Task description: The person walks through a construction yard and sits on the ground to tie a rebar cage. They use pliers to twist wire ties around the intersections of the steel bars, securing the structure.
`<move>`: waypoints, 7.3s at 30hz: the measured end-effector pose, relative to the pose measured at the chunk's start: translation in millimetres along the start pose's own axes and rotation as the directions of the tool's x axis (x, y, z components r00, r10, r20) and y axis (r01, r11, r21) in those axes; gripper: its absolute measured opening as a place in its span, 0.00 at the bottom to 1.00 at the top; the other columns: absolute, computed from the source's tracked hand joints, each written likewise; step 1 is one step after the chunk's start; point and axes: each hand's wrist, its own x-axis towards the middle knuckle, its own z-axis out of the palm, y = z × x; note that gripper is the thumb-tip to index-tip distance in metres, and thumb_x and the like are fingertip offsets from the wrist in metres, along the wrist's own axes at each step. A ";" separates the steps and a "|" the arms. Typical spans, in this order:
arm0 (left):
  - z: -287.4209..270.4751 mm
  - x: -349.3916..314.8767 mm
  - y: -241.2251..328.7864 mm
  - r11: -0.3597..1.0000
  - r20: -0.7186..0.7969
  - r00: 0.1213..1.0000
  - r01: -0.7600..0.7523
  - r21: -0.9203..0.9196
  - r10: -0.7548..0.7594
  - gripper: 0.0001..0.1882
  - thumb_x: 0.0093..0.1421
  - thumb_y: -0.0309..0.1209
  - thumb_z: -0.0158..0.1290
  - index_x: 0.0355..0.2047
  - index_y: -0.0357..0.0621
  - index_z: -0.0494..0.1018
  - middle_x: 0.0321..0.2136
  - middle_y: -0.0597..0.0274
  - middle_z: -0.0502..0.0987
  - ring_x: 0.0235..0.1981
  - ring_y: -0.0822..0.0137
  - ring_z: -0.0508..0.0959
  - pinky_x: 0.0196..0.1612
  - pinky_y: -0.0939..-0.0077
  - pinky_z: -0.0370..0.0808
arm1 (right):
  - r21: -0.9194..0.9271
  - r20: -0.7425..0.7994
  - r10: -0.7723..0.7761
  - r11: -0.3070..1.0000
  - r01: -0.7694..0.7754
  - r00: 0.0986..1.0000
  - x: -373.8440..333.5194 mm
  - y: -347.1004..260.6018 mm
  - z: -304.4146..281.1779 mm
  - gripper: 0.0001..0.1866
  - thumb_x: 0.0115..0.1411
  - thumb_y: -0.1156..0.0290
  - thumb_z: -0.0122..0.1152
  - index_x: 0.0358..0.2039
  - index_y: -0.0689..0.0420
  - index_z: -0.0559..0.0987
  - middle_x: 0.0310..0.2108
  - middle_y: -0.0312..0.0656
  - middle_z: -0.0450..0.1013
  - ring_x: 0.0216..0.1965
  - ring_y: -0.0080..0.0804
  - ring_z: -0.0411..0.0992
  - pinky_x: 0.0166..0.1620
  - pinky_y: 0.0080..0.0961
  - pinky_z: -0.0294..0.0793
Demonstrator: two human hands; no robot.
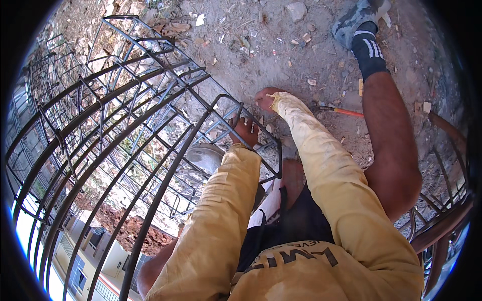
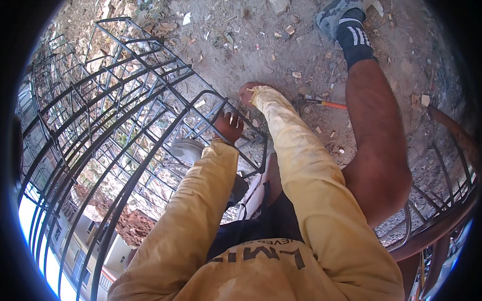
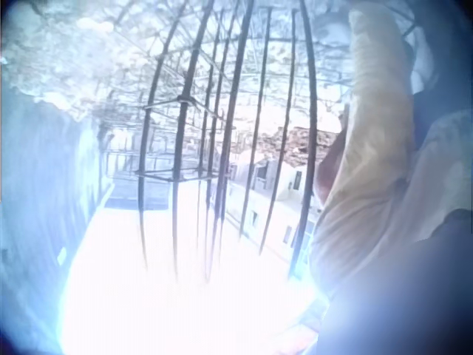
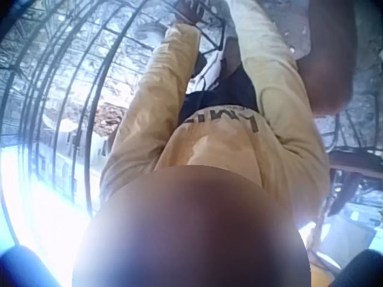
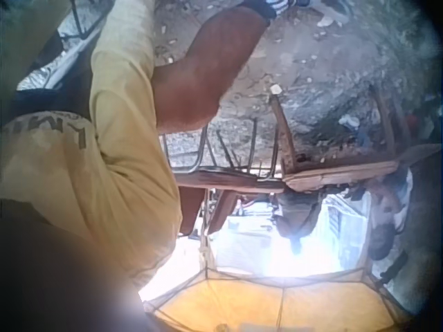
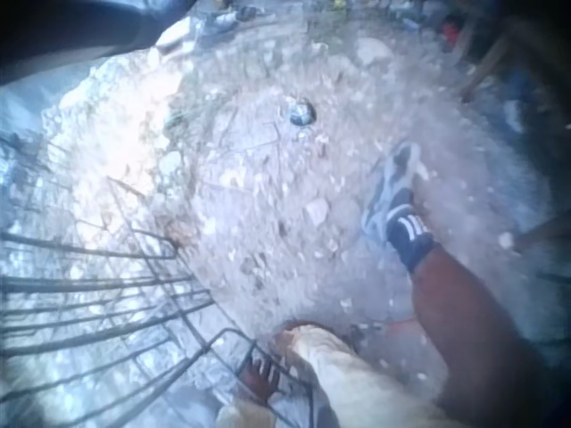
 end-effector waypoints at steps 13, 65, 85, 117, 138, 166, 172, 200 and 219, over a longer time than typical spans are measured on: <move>1.6 -31.5 94.3 0.169 -0.095 0.724 0.031 -0.985 -0.683 0.19 0.65 0.36 0.47 0.54 0.44 0.64 0.51 0.61 0.71 0.50 0.67 0.72 0.47 0.71 0.70 | 0.237 -0.299 0.024 0.970 0.050 0.954 13.8 -11.6 38.4 0.13 0.57 0.60 0.56 0.38 0.52 0.81 0.39 0.49 0.77 0.44 0.50 0.74 0.47 0.40 0.72; 2.0 -13.4 56.4 0.959 -0.189 0.982 -0.056 -0.278 0.002 0.31 0.48 0.21 0.58 0.54 0.32 0.65 0.43 0.47 0.76 0.46 0.54 0.78 0.46 0.68 0.76 | 0.409 -0.460 -0.130 0.847 0.340 0.878 -11.5 -11.5 48.4 0.10 0.61 0.65 0.55 0.36 0.59 0.73 0.35 0.51 0.74 0.39 0.44 0.73 0.44 0.35 0.70; -4.1 -4.5 53.7 0.830 -0.161 0.821 -0.511 0.223 0.548 0.23 0.46 0.22 0.59 0.45 0.32 0.73 0.44 0.41 0.75 0.46 0.43 0.76 0.45 0.59 0.75 | 0.429 -0.559 -0.104 0.813 0.394 0.823 -4.0 -14.0 45.2 0.10 0.60 0.66 0.57 0.35 0.59 0.74 0.29 0.46 0.73 0.31 0.38 0.72 0.37 0.33 0.70; 4.7 -8.4 45.0 0.931 -0.124 0.943 -0.326 -0.162 0.309 0.26 0.50 0.20 0.55 0.52 0.33 0.65 0.46 0.49 0.72 0.49 0.52 0.73 0.53 0.71 0.70 | 0.372 -0.743 0.012 0.839 0.398 0.669 -5.6 -18.1 55.5 0.09 0.56 0.68 0.60 0.29 0.61 0.73 0.31 0.51 0.71 0.35 0.50 0.71 0.40 0.39 0.69; 8.6 -3.7 20.0 0.811 -0.192 0.796 -0.523 0.261 0.575 0.31 0.45 0.22 0.56 0.53 0.30 0.66 0.49 0.42 0.72 0.51 0.40 0.69 0.53 0.51 0.65 | 0.271 -0.353 0.125 0.962 -0.027 0.927 33.0 -50.2 26.6 0.11 0.49 0.64 0.64 0.34 0.53 0.81 0.37 0.44 0.78 0.41 0.44 0.76 0.45 0.35 0.73; 14.6 10.5 22.5 0.890 -0.330 0.914 -0.340 -0.304 0.237 0.20 0.52 0.35 0.60 0.43 0.37 0.72 0.36 0.45 0.76 0.38 0.49 0.77 0.40 0.60 0.73 | 0.640 -0.470 0.135 0.733 0.232 0.872 -28.3 -40.7 80.9 0.11 0.60 0.63 0.55 0.34 0.58 0.76 0.27 0.52 0.75 0.30 0.50 0.74 0.35 0.40 0.71; 1.5 2.3 37.6 0.926 -0.302 0.931 -0.285 -0.246 0.207 0.14 0.58 0.36 0.54 0.38 0.37 0.74 0.28 0.52 0.78 0.29 0.55 0.79 0.33 0.67 0.74 | 0.622 -0.610 0.182 0.712 0.324 0.771 -22.2 -39.1 103.6 0.10 0.58 0.66 0.59 0.33 0.59 0.75 0.27 0.50 0.74 0.31 0.42 0.75 0.36 0.35 0.72; 22.2 23.3 -20.2 0.234 0.025 0.975 0.079 -0.969 -0.222 0.13 0.61 0.31 0.50 0.45 0.40 0.73 0.34 0.56 0.77 0.41 0.56 0.76 0.40 0.63 0.72 | 0.748 -0.515 0.195 0.578 0.326 0.835 -33.1 -36.5 35.5 0.10 0.56 0.67 0.61 0.33 0.61 0.76 0.28 0.48 0.76 0.30 0.35 0.77 0.32 0.34 0.74; 17.1 22.6 35.5 -0.137 0.255 0.932 0.226 -0.964 -0.259 0.15 0.67 0.45 0.45 0.35 0.49 0.73 0.29 0.69 0.77 0.29 0.72 0.73 0.36 0.78 0.69 | 0.104 -0.406 -0.075 0.986 0.128 0.911 46.0 -56.5 0.6 0.11 0.56 0.65 0.58 0.36 0.57 0.77 0.35 0.54 0.76 0.40 0.56 0.73 0.43 0.46 0.71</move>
